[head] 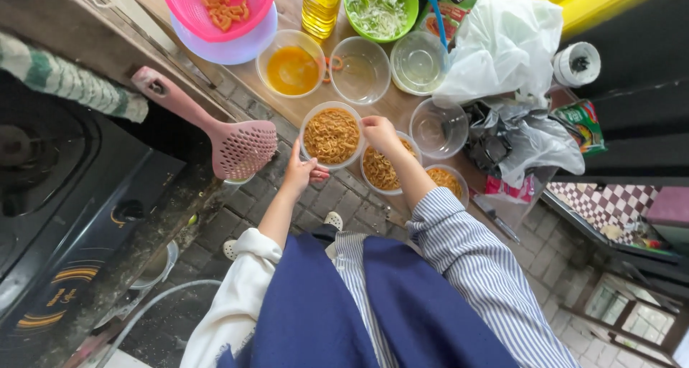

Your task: The person scoops cooked noodles from a wok into multiple clear plastic bowls using a green plastic spoon and a wooden spatula. The bowls are placed on a nearby table. The person repeats this process for several bowls.

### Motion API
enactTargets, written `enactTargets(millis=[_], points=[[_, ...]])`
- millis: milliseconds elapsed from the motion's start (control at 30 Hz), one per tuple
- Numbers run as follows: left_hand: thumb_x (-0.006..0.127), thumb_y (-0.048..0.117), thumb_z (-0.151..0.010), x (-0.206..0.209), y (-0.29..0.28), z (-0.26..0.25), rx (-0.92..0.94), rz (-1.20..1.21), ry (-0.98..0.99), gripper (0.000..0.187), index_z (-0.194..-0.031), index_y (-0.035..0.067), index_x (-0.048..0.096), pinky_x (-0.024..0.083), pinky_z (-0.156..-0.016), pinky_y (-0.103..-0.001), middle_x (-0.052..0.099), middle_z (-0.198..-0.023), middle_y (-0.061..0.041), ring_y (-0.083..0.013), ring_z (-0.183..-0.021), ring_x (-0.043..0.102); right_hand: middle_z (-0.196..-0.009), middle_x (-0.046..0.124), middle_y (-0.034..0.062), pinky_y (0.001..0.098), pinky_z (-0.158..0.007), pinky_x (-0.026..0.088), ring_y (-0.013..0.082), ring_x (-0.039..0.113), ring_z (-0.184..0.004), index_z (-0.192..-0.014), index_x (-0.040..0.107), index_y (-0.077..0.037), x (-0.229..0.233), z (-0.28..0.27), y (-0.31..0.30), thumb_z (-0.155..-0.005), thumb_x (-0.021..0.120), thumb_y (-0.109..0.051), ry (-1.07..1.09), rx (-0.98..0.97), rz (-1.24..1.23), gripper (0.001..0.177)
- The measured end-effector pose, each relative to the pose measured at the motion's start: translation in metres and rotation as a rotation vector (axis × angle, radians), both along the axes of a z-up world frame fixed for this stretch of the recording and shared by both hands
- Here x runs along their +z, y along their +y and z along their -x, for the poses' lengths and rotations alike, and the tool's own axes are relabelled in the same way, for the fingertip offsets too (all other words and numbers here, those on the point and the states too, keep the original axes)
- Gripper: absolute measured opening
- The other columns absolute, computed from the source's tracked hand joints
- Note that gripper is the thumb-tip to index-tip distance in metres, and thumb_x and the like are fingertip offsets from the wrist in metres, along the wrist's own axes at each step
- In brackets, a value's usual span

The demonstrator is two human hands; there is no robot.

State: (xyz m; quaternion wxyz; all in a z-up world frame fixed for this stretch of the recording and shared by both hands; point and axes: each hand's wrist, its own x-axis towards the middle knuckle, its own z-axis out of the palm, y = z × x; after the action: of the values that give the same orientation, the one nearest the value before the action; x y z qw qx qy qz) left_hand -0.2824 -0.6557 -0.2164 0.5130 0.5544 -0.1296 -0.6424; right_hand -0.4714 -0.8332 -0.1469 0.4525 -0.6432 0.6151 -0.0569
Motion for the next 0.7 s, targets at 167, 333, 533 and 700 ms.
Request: enactTargets(millis=[167,333,533,700], points=[[0.051,0.008,-0.105,0.004,-0.006,0.002,0.007,-0.041,-0.029,0.084,-0.159,0.048,0.000,0.067,-0.064,-0.042,0.073,-0.094,-0.034,-0.0391,-0.076,0.077,-0.112,0.065,0.0080,0.0473,-0.090,0.052,0.0347,0.062,-0.109,-0.115,0.073,-0.022,-0.017,0.008,-0.033,-0.070,0.070,-0.009,0.318,0.286,0.696,0.046],[0.050,0.009,-0.105,0.011,-0.008,0.002,0.018,-0.066,-0.024,0.082,-0.159,0.049,0.002,0.067,-0.065,-0.042,0.073,-0.095,-0.033,-0.0396,-0.078,0.077,-0.122,0.063,0.0071,0.0475,-0.098,0.042,0.0346,0.053,-0.123,-0.087,0.074,-0.019,-0.022,-0.001,-0.062,-0.056,0.085,-0.004,0.404,0.516,1.376,0.036],[0.049,0.009,-0.106,0.014,-0.022,0.010,0.018,-0.068,-0.011,0.081,-0.160,0.047,0.002,0.067,-0.067,-0.042,0.072,-0.095,-0.034,-0.0387,-0.079,0.077,-0.097,0.064,-0.0028,0.0387,-0.094,0.044,0.0226,0.061,-0.108,-0.096,0.068,-0.025,0.031,0.033,-0.060,-0.088,0.074,-0.023,0.131,0.431,1.218,0.011],[0.048,0.011,-0.107,0.012,-0.045,0.023,0.039,-0.073,-0.010,0.081,-0.161,0.040,-0.005,0.068,-0.068,-0.043,0.072,-0.097,-0.035,-0.0398,-0.079,0.077,-0.093,0.073,0.0049,0.0419,-0.091,0.052,0.0279,0.067,-0.100,-0.102,0.074,-0.020,0.123,0.072,-0.026,-0.098,0.076,-0.025,-0.278,0.093,0.638,0.007]])
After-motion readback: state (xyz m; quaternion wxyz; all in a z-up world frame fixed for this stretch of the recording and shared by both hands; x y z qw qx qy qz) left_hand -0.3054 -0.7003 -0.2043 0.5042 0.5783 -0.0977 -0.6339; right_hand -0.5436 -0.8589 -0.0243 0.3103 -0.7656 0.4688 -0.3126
